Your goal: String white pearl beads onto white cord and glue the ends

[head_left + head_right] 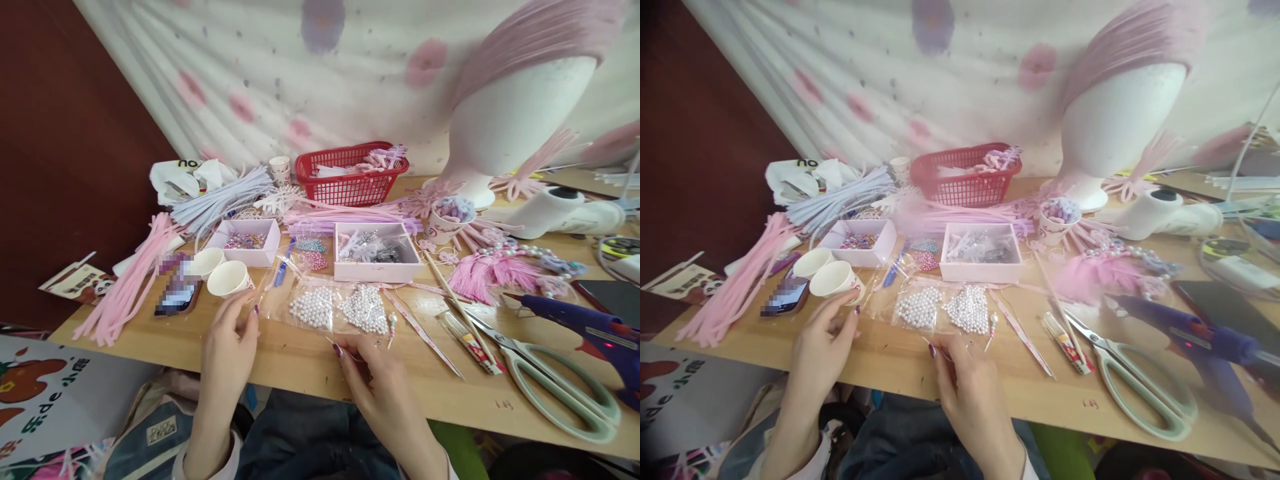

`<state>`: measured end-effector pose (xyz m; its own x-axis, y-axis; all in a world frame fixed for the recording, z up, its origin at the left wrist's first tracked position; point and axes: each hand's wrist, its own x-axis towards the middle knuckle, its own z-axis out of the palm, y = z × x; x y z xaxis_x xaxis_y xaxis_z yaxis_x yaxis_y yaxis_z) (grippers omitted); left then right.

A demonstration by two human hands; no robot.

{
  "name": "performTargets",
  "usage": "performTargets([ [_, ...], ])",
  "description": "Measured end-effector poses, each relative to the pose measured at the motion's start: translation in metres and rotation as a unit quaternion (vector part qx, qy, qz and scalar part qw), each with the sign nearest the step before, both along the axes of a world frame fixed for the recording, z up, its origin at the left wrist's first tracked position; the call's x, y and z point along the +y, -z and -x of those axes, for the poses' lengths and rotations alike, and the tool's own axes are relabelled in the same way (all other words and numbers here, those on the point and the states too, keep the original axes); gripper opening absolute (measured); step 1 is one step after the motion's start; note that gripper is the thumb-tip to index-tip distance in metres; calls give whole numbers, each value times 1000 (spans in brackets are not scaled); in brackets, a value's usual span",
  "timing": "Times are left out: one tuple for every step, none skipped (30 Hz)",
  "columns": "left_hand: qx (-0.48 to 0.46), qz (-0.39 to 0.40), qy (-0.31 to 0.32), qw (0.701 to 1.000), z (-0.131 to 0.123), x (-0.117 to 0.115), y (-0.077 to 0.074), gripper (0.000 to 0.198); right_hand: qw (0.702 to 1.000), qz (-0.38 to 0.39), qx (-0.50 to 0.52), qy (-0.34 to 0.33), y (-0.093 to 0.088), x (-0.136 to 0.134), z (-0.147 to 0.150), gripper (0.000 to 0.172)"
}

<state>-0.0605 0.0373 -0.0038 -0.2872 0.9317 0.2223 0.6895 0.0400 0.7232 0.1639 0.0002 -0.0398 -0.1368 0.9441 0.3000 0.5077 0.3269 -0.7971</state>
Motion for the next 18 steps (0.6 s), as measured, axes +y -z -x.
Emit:
performTargets([
  [21, -10, 5, 1000, -1, 2, 1, 33, 1000, -4, -1, 0, 1, 0, 0, 13],
  [40, -18, 14, 999, -1, 4, 2, 33, 1000, -10, -3, 0, 2, 0, 1, 13],
  [58, -23, 25, 998, -2, 6, 3, 32, 1000, -15, -6, 0, 2, 0, 1, 13],
  [74, -27, 36, 996, -3, 7, 6, 33, 1000, -22, -9, 1, 2, 0, 1, 13],
  [87, -28, 47, 995, -3, 9, 8, 33, 1000, -29, -12, 2, 2, 1, 2, 14],
  [97, -26, 57, 993, -4, 12, 11, 33, 999, -35, -15, 2, 2, 1, 2, 14],
  [104, -25, 64, 992, -5, 14, 14, 33, 999, -41, -18, 2, 1, 1, 2, 14],
  [107, -23, 68, 992, -6, 16, 17, 31, 999, -46, -20, 0, 1, 2, 2, 15],
  [105, -19, 71, 992, -8, 18, 19, 29, 999, -48, -22, -1, 0, 2, 2, 15],
  [101, -14, 72, 992, -9, 20, 21, 28, 999, -49, -22, -3, 0, 3, 2, 15],
  [97, -10, 70, 993, -11, 22, 22, 27, 998, -50, -23, -3, 0, 3, 2, 15],
  [93, -7, 66, 993, -13, 23, 23, 28, 998, -50, -25, -4, 0, 3, 1, 15],
  [90, -4, 62, 994, -15, 24, 23, 29, 998, -51, -26, -4, 0, 3, 1, 15],
  [88, -2, 58, 994, -16, 25, 23, 29, 998, -51, -28, -5, 1, 3, 1, 15],
  [87, -1, 54, 995, -18, 25, 23, 29, 998, -50, -30, -6, 1, 3, 1, 15],
  [86, -1, 50, 995, -18, 25, 22, 29, 998, -50, -32, -7, 2, 2, 1, 15],
  [86, -1, 47, 995, -19, 25, 22, 29, 998, -49, -33, -8, 2, 2, 1, 15],
  [85, -1, 43, 995, -19, 25, 21, 30, 998, -47, -33, -9, 2, 2, 0, 15],
])
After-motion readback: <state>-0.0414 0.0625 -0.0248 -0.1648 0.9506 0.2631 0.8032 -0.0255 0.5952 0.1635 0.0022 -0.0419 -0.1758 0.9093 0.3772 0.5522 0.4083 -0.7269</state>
